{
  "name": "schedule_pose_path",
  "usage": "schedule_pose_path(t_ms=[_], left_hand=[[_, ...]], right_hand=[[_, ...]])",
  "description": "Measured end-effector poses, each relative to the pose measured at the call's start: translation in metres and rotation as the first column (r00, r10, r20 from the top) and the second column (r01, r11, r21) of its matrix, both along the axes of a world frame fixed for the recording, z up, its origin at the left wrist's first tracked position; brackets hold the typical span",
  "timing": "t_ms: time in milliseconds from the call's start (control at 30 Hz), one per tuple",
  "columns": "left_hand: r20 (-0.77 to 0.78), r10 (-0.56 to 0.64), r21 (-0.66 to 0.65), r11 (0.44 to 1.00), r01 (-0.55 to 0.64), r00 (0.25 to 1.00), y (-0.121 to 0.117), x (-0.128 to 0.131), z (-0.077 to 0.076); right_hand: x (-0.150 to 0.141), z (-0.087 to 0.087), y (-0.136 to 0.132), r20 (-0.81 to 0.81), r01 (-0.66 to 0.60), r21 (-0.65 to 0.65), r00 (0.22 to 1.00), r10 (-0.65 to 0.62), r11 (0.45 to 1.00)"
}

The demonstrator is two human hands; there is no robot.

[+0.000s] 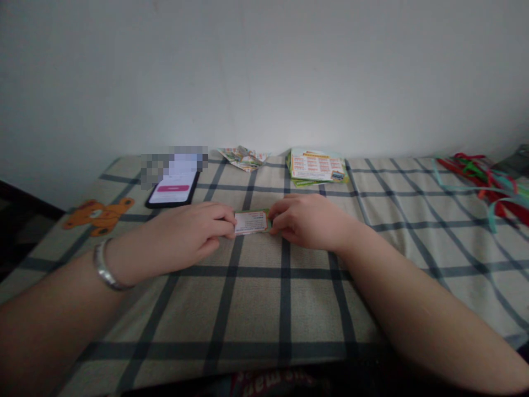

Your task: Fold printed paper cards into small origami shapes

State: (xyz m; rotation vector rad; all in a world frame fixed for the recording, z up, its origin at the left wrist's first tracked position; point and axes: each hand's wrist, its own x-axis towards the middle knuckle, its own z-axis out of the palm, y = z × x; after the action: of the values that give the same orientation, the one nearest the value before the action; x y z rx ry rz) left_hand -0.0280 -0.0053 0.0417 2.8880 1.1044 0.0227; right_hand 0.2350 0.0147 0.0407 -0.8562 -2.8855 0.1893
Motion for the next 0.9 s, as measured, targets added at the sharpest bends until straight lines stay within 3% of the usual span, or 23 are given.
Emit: schedule_pose_path(t_ms=[167, 300, 467, 600, 900], left_hand=[[0.049, 0.012, -0.018, 1.000, -0.011, 0.999, 0.003, -0.003, -0.003], [0.065, -0.010, -0.018, 1.000, 0.011, 0.998, 0.004, -0.003, -0.005], [0.113, -0.009, -0.031, 0.999, 0.012, 0.993, 0.008, -0.005, -0.007], [0.167, -0.034, 0.052, 0.998, 0.025, 0.985, 0.015, -0.003, -0.015], [0.273, 0.127, 0.081, 0.985, -0.154, 0.954, 0.012, 0.007, -0.029]], right_hand=[[0.000, -0.003, 0.002, -0.021, 0.020, -0.051, 1.000, -0.021, 0.998], [-0.003, -0.011, 0.006, -0.127, 0.059, -0.077, 0.990, -0.068, 0.995], [-0.015, -0.022, 0.006, -0.164, 0.173, 0.007, 0.972, -0.170, 0.985], [-0.023, -0.026, 0.002, -0.134, 0.210, 0.107, 0.971, -0.195, 0.972], [-0.024, -0.029, 0.002, -0.149, 0.217, 0.126, 0.969, -0.198, 0.968]])
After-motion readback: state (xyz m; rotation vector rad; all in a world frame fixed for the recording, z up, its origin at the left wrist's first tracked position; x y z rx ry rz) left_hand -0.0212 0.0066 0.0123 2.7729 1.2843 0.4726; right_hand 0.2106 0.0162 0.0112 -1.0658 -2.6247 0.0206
